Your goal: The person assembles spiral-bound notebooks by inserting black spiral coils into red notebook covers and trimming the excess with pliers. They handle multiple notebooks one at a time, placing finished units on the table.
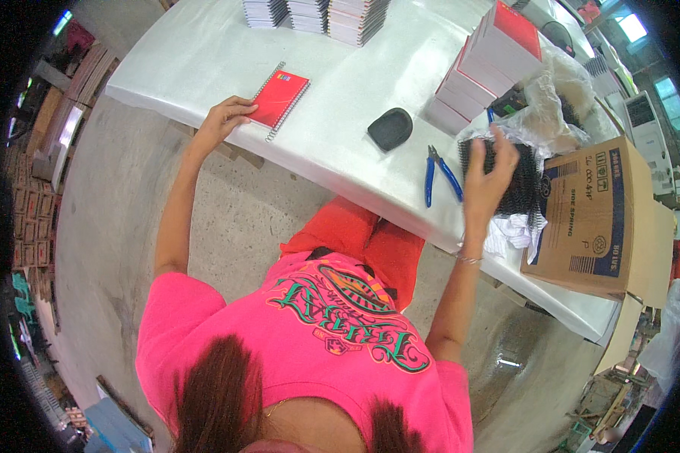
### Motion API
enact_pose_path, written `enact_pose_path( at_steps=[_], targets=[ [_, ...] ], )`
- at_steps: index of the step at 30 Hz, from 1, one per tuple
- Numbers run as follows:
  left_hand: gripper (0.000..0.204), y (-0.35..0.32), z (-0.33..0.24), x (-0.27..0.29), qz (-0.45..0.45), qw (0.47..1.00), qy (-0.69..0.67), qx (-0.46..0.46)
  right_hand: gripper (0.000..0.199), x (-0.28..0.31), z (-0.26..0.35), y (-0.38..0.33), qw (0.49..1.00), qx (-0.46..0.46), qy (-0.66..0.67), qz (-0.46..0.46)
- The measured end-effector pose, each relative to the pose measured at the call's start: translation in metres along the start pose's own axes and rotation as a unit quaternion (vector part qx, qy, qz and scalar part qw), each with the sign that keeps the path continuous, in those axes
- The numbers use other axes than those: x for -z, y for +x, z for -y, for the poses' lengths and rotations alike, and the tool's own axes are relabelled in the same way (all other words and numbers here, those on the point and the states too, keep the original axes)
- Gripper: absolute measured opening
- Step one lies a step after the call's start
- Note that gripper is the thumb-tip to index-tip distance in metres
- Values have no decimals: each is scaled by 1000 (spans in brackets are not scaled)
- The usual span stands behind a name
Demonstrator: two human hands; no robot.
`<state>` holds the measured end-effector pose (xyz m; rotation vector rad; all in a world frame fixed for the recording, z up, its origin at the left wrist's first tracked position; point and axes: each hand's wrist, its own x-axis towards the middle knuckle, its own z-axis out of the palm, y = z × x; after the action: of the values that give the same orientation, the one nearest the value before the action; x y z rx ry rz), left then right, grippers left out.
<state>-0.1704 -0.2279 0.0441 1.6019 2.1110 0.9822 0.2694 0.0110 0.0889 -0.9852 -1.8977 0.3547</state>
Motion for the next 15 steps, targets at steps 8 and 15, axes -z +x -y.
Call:
enact_pose_path(
  at_steps=[8, 15],
  targets=[
    [33, -2, -5, 4, -29, 998, 7, -63, 54, 43, 32, 152, 977, -50, 203, -34],
    [53, -6, -38, 0, -51, 994, 93, -25, 72, 22, 5, 213, 972, -94, 133, 171]
  ],
)
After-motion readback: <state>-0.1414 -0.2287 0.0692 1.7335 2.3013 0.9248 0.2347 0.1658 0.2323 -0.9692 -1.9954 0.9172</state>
